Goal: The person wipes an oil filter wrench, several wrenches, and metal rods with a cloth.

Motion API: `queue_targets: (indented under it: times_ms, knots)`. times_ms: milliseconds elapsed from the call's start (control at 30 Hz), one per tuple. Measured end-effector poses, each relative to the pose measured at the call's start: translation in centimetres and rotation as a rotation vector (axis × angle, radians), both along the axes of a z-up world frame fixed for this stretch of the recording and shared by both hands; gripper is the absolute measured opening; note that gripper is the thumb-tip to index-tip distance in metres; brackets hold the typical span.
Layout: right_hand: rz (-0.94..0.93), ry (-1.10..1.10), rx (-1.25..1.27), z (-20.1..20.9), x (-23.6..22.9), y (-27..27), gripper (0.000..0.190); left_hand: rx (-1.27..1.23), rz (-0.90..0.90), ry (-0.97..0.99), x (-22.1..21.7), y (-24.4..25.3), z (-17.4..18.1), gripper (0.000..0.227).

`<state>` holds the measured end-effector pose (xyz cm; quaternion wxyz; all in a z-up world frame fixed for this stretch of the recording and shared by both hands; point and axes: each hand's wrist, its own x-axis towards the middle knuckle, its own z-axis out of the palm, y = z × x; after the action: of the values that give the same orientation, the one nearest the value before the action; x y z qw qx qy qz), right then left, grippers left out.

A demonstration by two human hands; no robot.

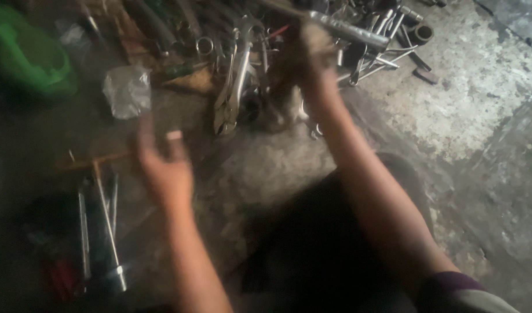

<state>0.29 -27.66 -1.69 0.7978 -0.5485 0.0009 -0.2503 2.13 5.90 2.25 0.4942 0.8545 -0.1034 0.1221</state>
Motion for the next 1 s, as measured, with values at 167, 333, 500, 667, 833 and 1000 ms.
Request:
queue_targets:
  times_ms: [167, 333, 500, 667, 833, 1000]
  knots:
    - [-0.517, 0.055, -1.128, -3.6, 0.9, 6.2, 0.043, -0.214, -0.434, -0.028, -3.7, -7.9, 3.0, 0.069]
    - [-0.467, -0.023, -1.345, 0.3, -1.1, 6.6, 0.053, -0.252, -0.286, -0.091, -4.1, -10.9, 2.7, 0.058]
    - [-0.530, 0.049, -1.092, -1.7, -0.7, 6.9, 0.058, -0.067, -0.172, -0.140, -3.5, -11.7, 4.0, 0.027]
    - [-0.439, 0.184, -0.720, -2.3, -1.2, 6.6, 0.049, 0.141, -0.402, -0.141, -4.5, -14.2, 6.8, 0.020]
    - [-0.200, 0.224, -0.159, 0.7, -1.9, 2.7, 0.040, 0.200, -0.533, -0.334, -7.5, -16.9, 7.6, 0.028]
    - [-0.278, 0.244, -0.232, 2.8, -2.8, -1.2, 0.032, 0.133, -0.630, -0.414, -8.9, -18.1, 7.1, 0.028]
